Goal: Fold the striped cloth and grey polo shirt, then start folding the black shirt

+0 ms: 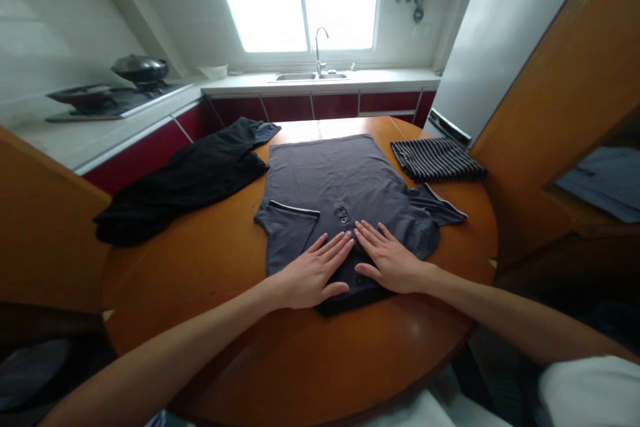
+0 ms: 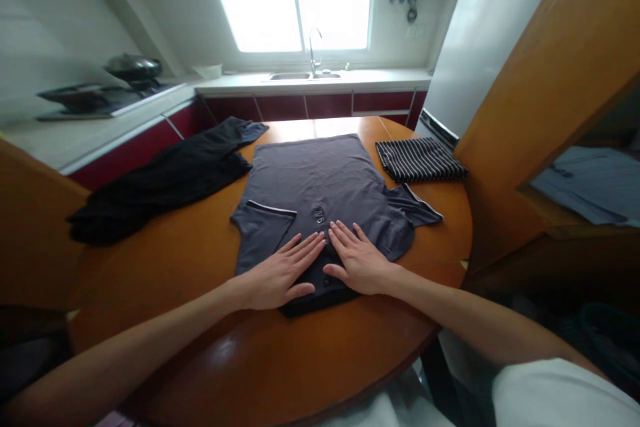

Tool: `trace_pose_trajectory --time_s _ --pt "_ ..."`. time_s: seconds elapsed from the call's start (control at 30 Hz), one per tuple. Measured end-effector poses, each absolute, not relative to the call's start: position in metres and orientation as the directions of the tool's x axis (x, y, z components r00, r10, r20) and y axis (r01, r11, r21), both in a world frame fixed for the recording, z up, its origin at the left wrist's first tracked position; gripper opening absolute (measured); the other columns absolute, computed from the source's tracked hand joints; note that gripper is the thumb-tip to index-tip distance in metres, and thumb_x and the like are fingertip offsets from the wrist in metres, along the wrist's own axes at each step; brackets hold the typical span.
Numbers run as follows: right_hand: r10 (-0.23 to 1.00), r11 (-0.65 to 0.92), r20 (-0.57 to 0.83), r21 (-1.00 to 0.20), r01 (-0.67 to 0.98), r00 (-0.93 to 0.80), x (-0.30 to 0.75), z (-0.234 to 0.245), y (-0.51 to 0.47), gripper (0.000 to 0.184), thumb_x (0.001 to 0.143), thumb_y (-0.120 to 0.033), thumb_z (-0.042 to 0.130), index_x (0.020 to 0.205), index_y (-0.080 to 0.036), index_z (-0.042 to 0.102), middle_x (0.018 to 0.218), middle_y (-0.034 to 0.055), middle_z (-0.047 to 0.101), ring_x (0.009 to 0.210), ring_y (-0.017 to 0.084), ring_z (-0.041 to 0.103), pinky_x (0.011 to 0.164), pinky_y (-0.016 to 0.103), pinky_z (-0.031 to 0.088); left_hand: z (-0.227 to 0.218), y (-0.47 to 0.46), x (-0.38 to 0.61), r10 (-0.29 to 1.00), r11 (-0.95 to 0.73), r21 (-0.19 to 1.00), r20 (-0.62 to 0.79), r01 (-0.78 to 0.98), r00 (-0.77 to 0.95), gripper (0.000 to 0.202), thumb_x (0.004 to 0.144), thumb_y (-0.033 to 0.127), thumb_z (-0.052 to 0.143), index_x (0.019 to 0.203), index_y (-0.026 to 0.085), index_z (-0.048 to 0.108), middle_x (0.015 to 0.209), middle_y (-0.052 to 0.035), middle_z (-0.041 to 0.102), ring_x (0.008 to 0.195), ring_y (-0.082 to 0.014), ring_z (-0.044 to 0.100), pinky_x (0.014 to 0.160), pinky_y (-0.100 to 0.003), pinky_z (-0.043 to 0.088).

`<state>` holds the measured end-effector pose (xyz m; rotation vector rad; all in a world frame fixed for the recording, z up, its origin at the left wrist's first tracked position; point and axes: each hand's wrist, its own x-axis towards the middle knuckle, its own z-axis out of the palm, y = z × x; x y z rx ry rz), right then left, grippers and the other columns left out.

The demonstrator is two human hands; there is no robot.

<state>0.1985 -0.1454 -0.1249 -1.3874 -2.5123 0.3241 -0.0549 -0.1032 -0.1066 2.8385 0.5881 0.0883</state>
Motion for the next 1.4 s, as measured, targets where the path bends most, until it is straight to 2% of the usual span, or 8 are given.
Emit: trace_pose_trajectory --time_s 0.17,0.3,0.4,0.53,0.63,0.8,1.1,1.4 --pt "0.865 0.479 0.067 -0.404 0.779 -0.497 0.196 -0.118 -0.143 0.077 0.101 -0.058 0.043 0.158 -0.008 0.03 0.164 0.0195 0.021 0.155 0.029 0.011 0.123 0.056 0.012 -0.107 -0.103 -0.055 0.394 -0.903 0.196 0.018 0.383 0.919 0.084 0.101 0.06 0.042 0.163 0.019 0.003 0.167 -0.0138 0.008 0.155 -0.0257 0.01 0.126 -0.046 0.01" --pt "0.926 0.367 0.3 -0.581 0.726 -0.227 0.23 -0.106 -0.122 0.05 0.102 -0.041 0.043 0.145 -0.016 0.053 0.154 0.0151 0.047 0.145 0.026 0.038 0.119 0.048 0.03 -0.11 -0.101 -0.056 0.405 -0.896 0.214 0.04 0.388 0.913 0.078 0.103 0.054 0.042 0.163 0.023 0.003 0.167 -0.0117 0.011 0.155 -0.0248 0.015 0.126 -0.046 0.014" --pt "0.903 0.171 0.42 -0.545 0.821 0.09 0.288 -0.098 -0.106 0.041 0.095 -0.03 0.052 0.131 -0.013 0.064 0.134 0.0156 0.063 0.128 0.026 0.055 0.113 0.041 0.039 -0.109 -0.099 -0.059 0.417 -0.887 0.255 0.083 0.385 0.905 0.073 0.104 0.048 0.043 0.163 0.025 0.006 0.167 -0.0103 0.015 0.154 -0.0257 0.017 0.125 -0.047 0.017" --pt "0.85 -0.28 0.308 -0.423 0.862 0.427 0.369 -0.1 -0.104 0.041 0.093 -0.032 0.059 0.123 -0.007 0.068 0.123 0.0218 0.067 0.119 0.031 0.061 0.106 0.04 0.044 -0.09 -0.097 -0.054 0.437 -0.882 0.283 0.19 0.377 0.879 0.066 0.104 0.042 0.045 0.162 0.027 0.018 0.166 -0.0098 0.024 0.154 -0.0285 0.018 0.124 -0.052 0.022" --pt "0.857 -0.409 0.143 -0.395 0.823 0.494 0.401 -0.108 -0.107 0.042 0.094 -0.042 0.06 0.115 -0.008 0.071 0.114 0.0213 0.071 0.107 0.03 0.067 0.095 0.035 0.049 -0.07 -0.103 -0.026 0.383 -0.904 0.297 0.241 0.308 0.891 0.056 0.101 0.039 0.052 0.154 0.027 0.04 0.154 -0.0093 0.046 0.143 -0.0277 0.041 0.119 -0.045 0.034" --pt "0.861 -0.457 0.046 -0.362 0.812 0.506 0.402 -0.115 -0.099 0.042 0.081 -0.05 0.074 0.099 -0.012 0.074 0.101 0.0167 0.074 0.095 0.028 0.07 0.08 0.031 0.051 -0.062 -0.122 0.064 0.342 -0.915 0.29 0.183 0.282 0.922 0.028 0.098 0.032 0.054 0.122 0.022 0.064 0.11 -0.0081 0.066 0.103 -0.0225 0.064 0.092 -0.032 0.053" --pt "0.89 -0.372 0.031 -0.526 0.765 0.455 0.425 -0.107 -0.074 0.01 0.074 -0.012 0.067 0.078 -0.012 0.076 0.077 0.0077 0.074 0.072 0.017 0.068 0.061 0.02 0.045 -0.116 -0.11 0.14 0.371 -0.923 0.169 0.145 0.346 0.917 0.019 0.093 0.012 0.047 0.095 0.015 0.066 0.096 -0.0117 0.064 0.087 -0.0233 0.062 0.082 -0.035 0.053" --pt "0.855 -0.391 0.018 -0.633 0.668 0.518 0.428 -0.116 -0.064 0.011 0.08 -0.015 0.066 0.086 -0.008 0.073 0.083 0.0113 0.073 0.066 0.014 0.063 0.056 0.02 0.045 -0.098 -0.101 0.128 0.212 -0.905 0.403 0.151 0.135 0.966 0.032 0.093 0.02 0.052 0.118 0.019 0.071 0.095 -0.0073 0.066 0.092 -0.0206 0.066 0.086 -0.028 0.052"
